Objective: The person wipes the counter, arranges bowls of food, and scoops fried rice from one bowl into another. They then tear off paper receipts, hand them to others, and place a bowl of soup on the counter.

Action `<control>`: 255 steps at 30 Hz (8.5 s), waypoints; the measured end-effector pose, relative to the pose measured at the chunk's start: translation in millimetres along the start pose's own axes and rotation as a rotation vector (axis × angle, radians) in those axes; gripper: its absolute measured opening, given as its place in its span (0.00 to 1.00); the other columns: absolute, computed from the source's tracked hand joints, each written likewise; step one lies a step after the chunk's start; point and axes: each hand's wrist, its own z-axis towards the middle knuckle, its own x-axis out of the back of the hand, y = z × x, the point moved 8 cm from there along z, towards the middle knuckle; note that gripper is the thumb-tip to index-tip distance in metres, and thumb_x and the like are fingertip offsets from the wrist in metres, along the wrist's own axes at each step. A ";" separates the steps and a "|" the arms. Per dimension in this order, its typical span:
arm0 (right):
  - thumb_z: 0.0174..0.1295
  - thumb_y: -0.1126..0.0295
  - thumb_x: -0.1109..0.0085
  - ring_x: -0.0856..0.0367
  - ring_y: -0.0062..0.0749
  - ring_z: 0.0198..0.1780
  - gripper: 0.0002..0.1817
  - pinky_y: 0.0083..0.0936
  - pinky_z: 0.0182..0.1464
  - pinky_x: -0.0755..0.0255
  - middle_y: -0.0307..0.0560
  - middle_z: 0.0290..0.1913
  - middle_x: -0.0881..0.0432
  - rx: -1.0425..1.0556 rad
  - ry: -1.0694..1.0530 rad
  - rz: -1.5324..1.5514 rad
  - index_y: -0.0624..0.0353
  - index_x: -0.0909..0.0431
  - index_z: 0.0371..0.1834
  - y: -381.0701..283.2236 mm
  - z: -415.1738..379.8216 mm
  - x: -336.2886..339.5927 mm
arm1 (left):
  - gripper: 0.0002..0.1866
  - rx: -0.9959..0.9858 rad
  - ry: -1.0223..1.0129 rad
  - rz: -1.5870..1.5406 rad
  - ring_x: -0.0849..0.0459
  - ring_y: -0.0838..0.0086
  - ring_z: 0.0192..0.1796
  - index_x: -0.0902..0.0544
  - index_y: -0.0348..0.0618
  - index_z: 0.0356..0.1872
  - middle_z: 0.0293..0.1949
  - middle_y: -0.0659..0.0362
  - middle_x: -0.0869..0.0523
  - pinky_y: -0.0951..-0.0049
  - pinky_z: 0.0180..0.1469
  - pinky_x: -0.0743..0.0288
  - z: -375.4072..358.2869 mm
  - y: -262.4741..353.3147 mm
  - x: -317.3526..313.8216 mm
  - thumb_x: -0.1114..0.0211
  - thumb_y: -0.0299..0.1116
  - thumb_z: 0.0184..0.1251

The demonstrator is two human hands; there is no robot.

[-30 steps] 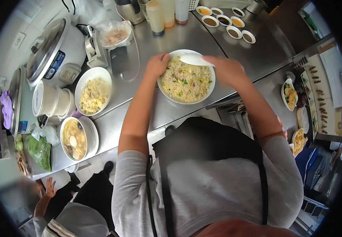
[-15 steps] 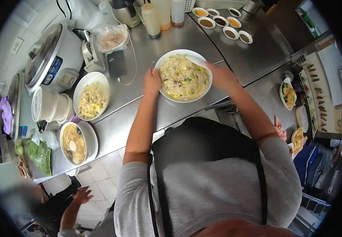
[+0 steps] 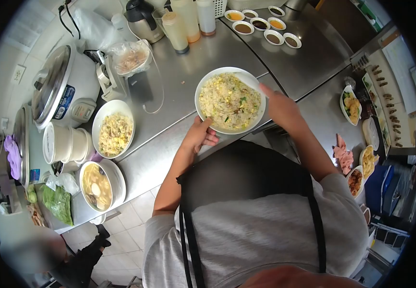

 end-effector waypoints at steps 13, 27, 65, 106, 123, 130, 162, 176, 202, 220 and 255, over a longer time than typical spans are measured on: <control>0.54 0.77 0.61 0.24 0.37 0.42 0.24 0.29 0.42 0.30 0.53 0.39 0.26 0.120 0.123 1.081 0.59 0.45 0.57 -7.9 15.7 2.3 | 0.24 -0.705 0.435 0.561 0.27 0.77 0.25 0.35 0.35 0.46 0.25 0.58 0.27 0.78 0.26 0.31 -4.7 54.8 42.2 0.45 0.45 0.58; 0.56 0.75 0.55 0.28 0.28 0.42 0.22 0.21 0.46 0.35 0.47 0.38 0.26 0.532 0.084 1.024 0.59 0.41 0.57 -187.5 35.0 -21.7 | 0.09 -0.621 0.283 -0.184 0.22 0.73 0.30 0.31 0.39 0.38 0.29 0.59 0.24 0.75 0.30 0.27 -74.3 41.8 137.0 0.54 0.33 0.63; 0.50 0.62 0.49 0.25 0.42 0.38 0.09 0.36 0.38 0.31 0.47 0.31 0.22 0.125 0.216 0.400 0.53 0.23 0.25 -24.9 89.3 10.4 | 0.22 -1.019 1.106 0.601 0.30 0.67 0.39 0.37 0.34 0.53 0.43 0.49 0.31 0.71 0.43 0.34 -159.9 144.6 186.2 0.47 0.31 0.57; 0.51 0.60 0.48 0.24 0.39 0.35 0.13 0.31 0.37 0.32 0.47 0.32 0.22 -0.194 0.214 0.667 0.55 0.24 0.35 296.7 34.6 -12.4 | 0.21 0.070 0.357 0.196 0.23 0.71 0.28 0.31 0.38 0.48 0.33 0.54 0.22 0.72 0.26 0.27 66.5 20.5 23.3 0.53 0.42 0.58; 0.50 0.66 0.50 0.30 0.36 0.45 0.16 0.35 0.45 0.35 0.48 0.40 0.26 -0.615 0.184 -0.137 0.54 0.30 0.44 305.4 -158.3 -60.5 | 0.18 -0.033 0.131 -0.030 0.25 0.72 0.22 0.31 0.35 0.44 0.29 0.55 0.23 0.75 0.25 0.30 107.4 15.1 -67.8 0.50 0.35 0.53; 0.57 0.70 0.51 0.26 0.22 0.37 0.11 0.19 0.34 0.33 0.41 0.33 0.24 -0.557 0.353 1.464 0.61 0.30 0.42 264.3 -76.3 -20.5 | 0.24 -0.188 -0.130 0.008 0.27 0.73 0.19 0.40 0.41 0.52 0.30 0.56 0.24 0.77 0.14 0.37 99.6 47.5 -165.9 0.48 0.31 0.50; 0.59 0.56 0.62 0.26 0.35 0.27 0.21 0.28 0.30 0.28 0.50 0.32 0.25 -0.434 -0.367 2.253 0.63 0.32 0.42 280.8 -3.4 -71.1 | 0.24 0.048 -0.551 0.480 0.20 0.67 0.21 0.47 0.47 0.53 0.30 0.48 0.22 0.73 0.18 0.24 238.8 95.5 -386.4 0.50 0.37 0.58; 0.56 0.57 0.51 0.24 0.33 0.37 0.24 0.25 0.39 0.28 0.51 0.42 0.26 -0.052 -0.921 2.263 0.62 0.36 0.50 228.5 74.3 -69.7 | 0.20 -1.829 0.706 1.021 0.26 0.53 0.45 0.26 0.35 0.42 0.42 0.41 0.25 0.62 0.47 0.32 110.5 667.7 -353.5 0.43 0.37 0.47; 0.57 0.54 0.54 0.25 0.35 0.42 0.26 0.26 0.44 0.29 0.53 0.45 0.27 -0.034 -0.890 2.172 0.63 0.37 0.50 230.0 76.5 -76.0 | 0.25 -1.673 -0.235 0.564 0.44 0.61 0.61 0.39 0.38 0.58 0.60 0.56 0.40 0.61 0.62 0.54 -20.3 704.1 -374.8 0.54 0.42 0.63; 0.62 0.55 0.61 0.25 0.36 0.35 0.20 0.30 0.34 0.26 0.53 0.40 0.26 -0.005 -0.792 2.155 0.59 0.35 0.48 227.4 75.9 -67.7 | 0.21 -1.932 -0.031 0.076 0.46 0.66 0.63 0.34 0.41 0.54 0.57 0.52 0.36 0.62 0.63 0.53 -338.2 580.3 -238.8 0.54 0.40 0.62; 0.60 0.53 0.60 0.30 0.27 0.30 0.18 0.20 0.29 0.33 0.43 0.34 0.28 -0.191 -0.637 1.878 0.52 0.35 0.46 211.5 63.7 -54.6 | 0.20 -1.743 1.645 0.023 0.30 0.66 0.49 0.36 0.35 0.53 0.50 0.52 0.34 0.68 0.40 0.26 -477.4 262.8 44.7 0.50 0.31 0.60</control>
